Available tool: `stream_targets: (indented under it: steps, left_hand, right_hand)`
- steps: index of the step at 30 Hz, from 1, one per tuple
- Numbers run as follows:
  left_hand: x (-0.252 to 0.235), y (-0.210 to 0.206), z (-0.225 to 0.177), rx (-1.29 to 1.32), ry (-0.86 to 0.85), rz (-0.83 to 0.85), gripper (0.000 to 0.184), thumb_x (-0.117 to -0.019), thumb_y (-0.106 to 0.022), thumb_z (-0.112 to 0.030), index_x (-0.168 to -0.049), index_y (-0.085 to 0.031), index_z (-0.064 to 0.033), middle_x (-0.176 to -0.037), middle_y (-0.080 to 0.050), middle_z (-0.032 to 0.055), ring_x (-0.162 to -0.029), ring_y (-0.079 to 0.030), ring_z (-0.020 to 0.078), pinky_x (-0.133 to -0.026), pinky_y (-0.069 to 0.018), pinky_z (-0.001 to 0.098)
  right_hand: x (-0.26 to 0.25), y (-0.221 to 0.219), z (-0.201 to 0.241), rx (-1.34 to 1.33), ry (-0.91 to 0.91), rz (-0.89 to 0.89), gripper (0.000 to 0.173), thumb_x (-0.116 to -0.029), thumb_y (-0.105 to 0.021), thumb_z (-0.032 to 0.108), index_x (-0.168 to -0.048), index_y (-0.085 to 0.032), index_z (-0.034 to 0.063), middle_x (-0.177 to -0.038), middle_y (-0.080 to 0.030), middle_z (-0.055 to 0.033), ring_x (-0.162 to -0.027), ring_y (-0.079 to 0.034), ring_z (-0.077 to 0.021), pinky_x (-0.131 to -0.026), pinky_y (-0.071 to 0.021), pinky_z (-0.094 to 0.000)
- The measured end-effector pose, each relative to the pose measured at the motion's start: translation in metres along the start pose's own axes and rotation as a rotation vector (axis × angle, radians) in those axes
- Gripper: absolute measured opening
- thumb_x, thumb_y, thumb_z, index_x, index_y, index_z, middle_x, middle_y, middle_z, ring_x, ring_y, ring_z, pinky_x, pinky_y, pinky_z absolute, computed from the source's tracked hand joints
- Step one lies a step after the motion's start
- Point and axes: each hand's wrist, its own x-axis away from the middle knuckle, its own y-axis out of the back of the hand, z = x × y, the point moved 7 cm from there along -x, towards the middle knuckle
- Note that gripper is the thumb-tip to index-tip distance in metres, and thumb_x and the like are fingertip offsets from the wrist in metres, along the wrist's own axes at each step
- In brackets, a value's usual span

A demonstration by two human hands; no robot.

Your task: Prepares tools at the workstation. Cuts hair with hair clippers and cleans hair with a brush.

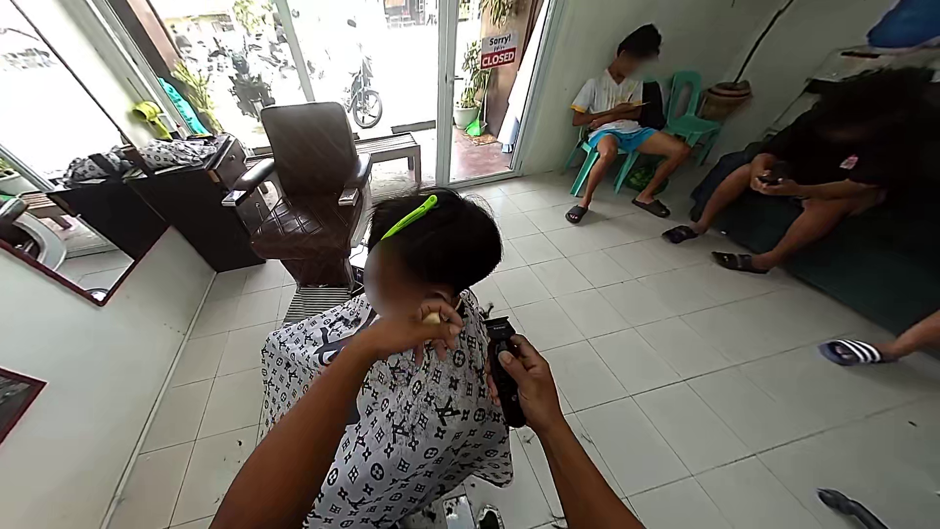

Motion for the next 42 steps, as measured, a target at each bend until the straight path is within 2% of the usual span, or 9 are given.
stream_targets:
  steps: [2,3,4,7,10,13,16,23,42]
  left_hand:
    - [0.012,-0.008,0.005,-0.374,-0.074,-0.116,0.021,-0.1023,-0.062,-0.022,-0.114,-0.068,-0.0051,-0.090,-0.073,0.0012,-0.069,-0.066,0.0044,-0.060,-0.0533,0.0216]
    - [0.020,-0.010,0.007,-0.574,-0.152,-0.243,0.024,-0.1016,-0.062,-0.023,-0.112,-0.072,-0.0044,-0.095,-0.074,0.0060,-0.080,-0.068,0.0130,-0.074,-0.0555,0.0319]
    - [0.028,-0.010,0.011,-0.746,-0.236,-0.396,0.023,-0.1008,-0.061,-0.022,-0.110,-0.074,-0.0043,-0.100,-0.075,0.0114,-0.087,-0.072,0.0242,-0.079,-0.0573,0.0443]
    - [0.043,-0.007,0.033,-1.050,-0.394,-0.815,0.020,-0.0973,-0.062,-0.018,-0.105,-0.078,-0.0097,-0.116,-0.074,0.0168,-0.095,-0.074,0.0368,-0.078,-0.0593,0.0555]
    - [0.042,-0.002,0.056,-1.092,-0.347,-0.905,0.033,-0.0951,-0.064,-0.016,-0.126,-0.074,-0.0189,-0.145,-0.059,0.0163,-0.134,-0.055,0.0406,-0.102,-0.0479,0.0613]
    - [0.037,0.001,0.071,-1.143,-0.250,-0.887,0.053,-0.0928,-0.068,-0.014,-0.143,-0.061,-0.0297,-0.164,-0.037,0.0119,-0.152,-0.031,0.0399,-0.111,-0.0368,0.0648]
    - [0.036,0.004,0.077,-1.146,-0.184,-0.901,0.064,-0.0895,-0.073,-0.010,-0.147,-0.057,-0.0330,-0.168,-0.027,0.0119,-0.155,-0.023,0.0394,-0.113,-0.0311,0.0675]
    - [0.037,0.007,0.078,-1.170,-0.164,-0.919,0.075,-0.0828,-0.077,-0.003,-0.149,-0.055,-0.0317,-0.171,-0.022,0.0078,-0.158,-0.015,0.0348,-0.116,-0.0224,0.0696]
    - [0.036,0.011,0.081,-1.190,-0.096,-0.882,0.092,-0.0769,-0.081,-0.001,-0.153,-0.047,-0.0385,-0.172,-0.015,0.0089,-0.159,-0.008,0.0337,-0.116,-0.0163,0.0712]
  right_hand:
    - [-0.002,-0.004,0.003,0.068,0.011,0.021,0.026,-0.0994,-0.053,0.015,-0.123,-0.054,0.0036,-0.075,-0.068,0.0001,-0.049,-0.061,-0.0075,-0.044,-0.0544,-0.0226]
    - [-0.003,-0.007,0.005,0.105,0.018,0.023,0.028,-0.0970,-0.054,0.013,-0.123,-0.055,0.0024,-0.076,-0.068,0.0007,-0.049,-0.061,-0.0072,-0.044,-0.0544,-0.0226]
    - [-0.005,-0.010,0.006,0.151,0.035,0.022,0.033,-0.0936,-0.057,0.010,-0.125,-0.056,0.0002,-0.079,-0.069,0.0006,-0.050,-0.061,-0.0068,-0.045,-0.0548,-0.0228]
    - [-0.016,-0.029,0.011,0.325,0.116,0.068,0.043,-0.0882,-0.068,0.005,-0.128,-0.057,-0.0074,-0.095,-0.072,-0.0034,-0.064,-0.067,-0.0057,-0.058,-0.0597,-0.0239]
    - [-0.031,-0.049,0.014,0.527,0.187,0.118,0.043,-0.0847,-0.077,0.015,-0.118,-0.063,-0.0078,-0.101,-0.074,-0.0093,-0.086,-0.071,-0.0071,-0.080,-0.0602,-0.0249]
    - [-0.047,-0.059,0.008,0.674,0.151,0.116,0.043,-0.0827,-0.080,0.026,-0.110,-0.066,-0.0041,-0.097,-0.074,-0.0115,-0.089,-0.071,-0.0112,-0.083,-0.0577,-0.0283]
    - [-0.057,-0.061,0.002,0.706,0.112,0.086,0.039,-0.0827,-0.081,0.029,-0.104,-0.065,-0.0004,-0.089,-0.072,-0.0092,-0.083,-0.070,-0.0106,-0.078,-0.0570,-0.0281]
    - [-0.067,-0.065,0.002,0.681,0.106,0.022,0.036,-0.0806,-0.085,0.023,-0.101,-0.063,0.0017,-0.084,-0.070,-0.0068,-0.076,-0.068,-0.0097,-0.073,-0.0564,-0.0285]
    - [-0.070,-0.065,-0.001,0.603,0.160,-0.074,0.036,-0.0803,-0.085,0.016,-0.104,-0.062,0.0002,-0.085,-0.069,-0.0075,-0.076,-0.067,-0.0086,-0.071,-0.0565,-0.0264]
